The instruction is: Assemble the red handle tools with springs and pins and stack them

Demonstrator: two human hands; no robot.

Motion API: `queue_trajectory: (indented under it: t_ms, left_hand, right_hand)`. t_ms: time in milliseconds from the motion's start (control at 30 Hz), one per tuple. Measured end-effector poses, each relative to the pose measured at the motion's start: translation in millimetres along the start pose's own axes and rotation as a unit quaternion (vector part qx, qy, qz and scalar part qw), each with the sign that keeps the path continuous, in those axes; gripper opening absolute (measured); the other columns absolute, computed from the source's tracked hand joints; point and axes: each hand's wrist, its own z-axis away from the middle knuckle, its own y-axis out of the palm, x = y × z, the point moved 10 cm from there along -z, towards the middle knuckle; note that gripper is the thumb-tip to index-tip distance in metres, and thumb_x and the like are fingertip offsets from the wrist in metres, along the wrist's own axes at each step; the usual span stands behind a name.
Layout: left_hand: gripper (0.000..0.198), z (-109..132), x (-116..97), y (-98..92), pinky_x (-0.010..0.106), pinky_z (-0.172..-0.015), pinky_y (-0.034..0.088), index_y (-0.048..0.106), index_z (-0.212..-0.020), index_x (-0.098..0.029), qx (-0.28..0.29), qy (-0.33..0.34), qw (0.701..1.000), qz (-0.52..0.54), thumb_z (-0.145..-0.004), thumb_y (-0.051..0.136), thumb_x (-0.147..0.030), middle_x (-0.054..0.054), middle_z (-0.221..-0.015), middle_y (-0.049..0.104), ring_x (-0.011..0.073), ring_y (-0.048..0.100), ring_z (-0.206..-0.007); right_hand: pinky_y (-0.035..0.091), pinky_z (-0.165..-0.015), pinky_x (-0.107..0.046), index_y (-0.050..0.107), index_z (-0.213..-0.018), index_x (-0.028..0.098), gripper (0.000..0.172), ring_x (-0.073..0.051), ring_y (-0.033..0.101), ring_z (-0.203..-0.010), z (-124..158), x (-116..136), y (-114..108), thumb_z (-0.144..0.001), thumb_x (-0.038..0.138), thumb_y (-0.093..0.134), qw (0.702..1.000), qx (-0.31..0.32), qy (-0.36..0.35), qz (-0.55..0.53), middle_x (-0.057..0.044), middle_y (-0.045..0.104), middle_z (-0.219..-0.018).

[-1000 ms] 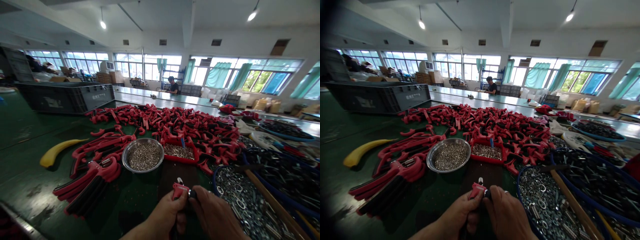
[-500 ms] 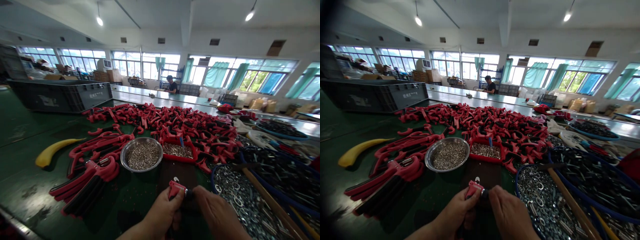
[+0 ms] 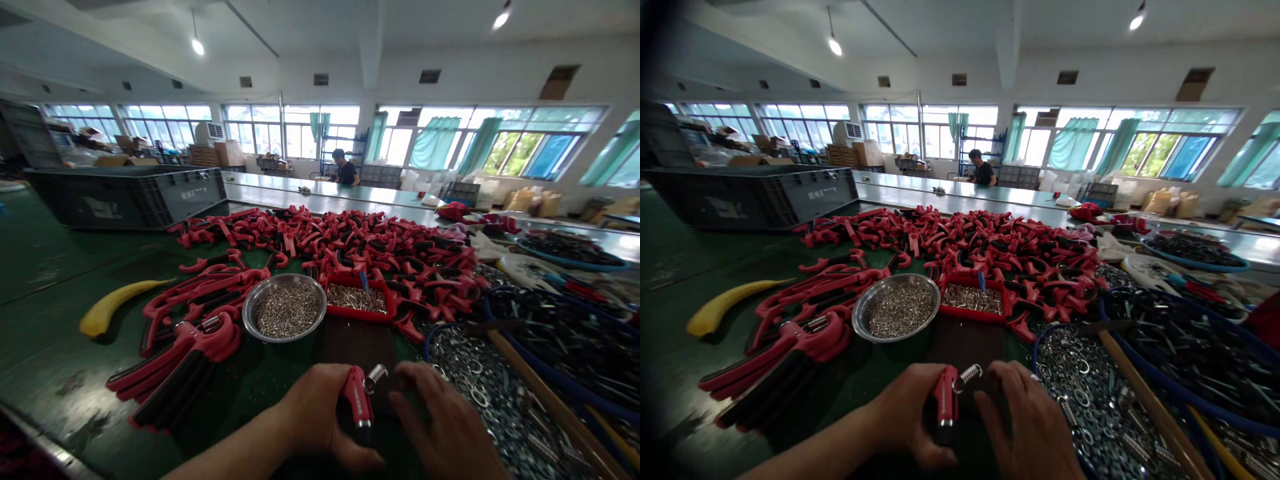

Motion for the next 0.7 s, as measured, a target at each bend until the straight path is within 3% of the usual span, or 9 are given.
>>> queue_trajectory:
  t_ms: [67, 167, 267, 367, 500, 600, 700]
  left_hand:
    - [0.049, -3, -7, -1.5, 0.021, -0.056, 0.035, 0.055, -0.076, -0.019, 0.014, 0.042, 0.998, -0.051, -0.048, 0.072, -0.055, 0.0, -0.071, 0.057, 0.0135, 0.048, -0.059]
    - [0.056, -15, -3, -5.7, 0.024, -0.06, 0.037, 0.056, -0.083, -0.019, 0.009, 0.055, 0.99, -0.127, -0.048, 0.069, -0.061, 0.002, -0.076, 0.058, 0.0168, 0.052, -0.063]
    - [0.063, -32, 8, -4.8, 0.027, -0.067, 0.037, 0.058, -0.094, -0.021, 0.01, 0.055, 0.975, -0.214, -0.051, 0.063, -0.067, 0.004, -0.084, 0.058, 0.0213, 0.054, -0.075]
    - [0.07, -47, 17, 6.9, 0.034, -0.078, 0.035, 0.057, -0.106, -0.022, 0.037, 0.064, 0.957, -0.282, -0.055, 0.059, -0.069, 0.008, -0.097, 0.057, 0.0262, 0.049, -0.09]
    - [0.081, -54, 23, 13.3, 0.045, -0.086, 0.031, 0.052, -0.119, -0.023, 0.047, 0.048, 0.949, -0.307, -0.057, 0.052, -0.075, 0.014, -0.119, 0.05, 0.0333, 0.043, -0.103]
    - [0.084, -59, 17, 7.2, 0.045, -0.088, 0.032, 0.045, -0.127, -0.025, 0.069, 0.049, 0.953, -0.292, -0.058, 0.052, -0.074, 0.012, -0.125, 0.047, 0.0335, 0.042, -0.108]
    - [0.055, -86, 23, -22.1, 0.036, -0.086, 0.037, 0.05, -0.121, -0.027, 0.034, -0.015, 0.951, -0.307, -0.078, 0.042, -0.06, 0.007, -0.117, 0.055, 0.0258, 0.049, -0.104]
  right_hand:
    - [0.046, -0.082, -0.034, 0.047, -0.119, 0.021, 0.036, -0.022, 0.055, -0.1, -5, 16, -12, -0.084, 0.029, 0.045, 0.991, -0.01, -0.092, 0.1, -0.01, 0.058, -0.113]
    - [0.05, -0.071, -0.028, 0.053, -0.107, 0.02, 0.028, -0.019, 0.062, -0.085, -10, 17, -5, -0.081, 0.015, 0.042, 0.979, 0.024, -0.135, 0.154, -0.007, 0.065, -0.097]
    - [0.049, -0.058, -0.029, 0.058, -0.094, 0.018, 0.018, -0.021, 0.063, -0.071, -14, 5, 0, -0.082, 0.019, 0.045, 0.96, -0.012, -0.108, 0.256, -0.008, 0.066, -0.083]
    - [0.046, -0.049, -0.029, 0.061, -0.091, 0.019, 0.015, -0.023, 0.062, -0.066, -15, -14, 15, -0.083, 0.022, 0.048, 0.935, -0.004, -0.05, 0.352, -0.007, 0.065, -0.075]
    - [0.047, -0.048, -0.028, 0.061, -0.1, 0.018, 0.022, -0.021, 0.063, -0.062, -10, -31, 22, -0.084, 0.022, 0.047, 0.93, 0.018, -0.001, 0.367, -0.007, 0.066, -0.076]
    - [0.047, -0.047, -0.03, 0.06, -0.106, 0.018, 0.028, -0.022, 0.064, -0.061, 1, -39, -14, -0.083, 0.029, 0.047, 0.942, -0.04, 0.0, 0.334, -0.009, 0.067, -0.081]
    - [0.043, -0.046, -0.036, 0.062, -0.1, 0.023, 0.028, -0.029, 0.062, -0.063, 28, -66, -92, -0.08, 0.039, 0.051, 0.936, -0.201, 0.002, 0.29, -0.013, 0.066, -0.086]
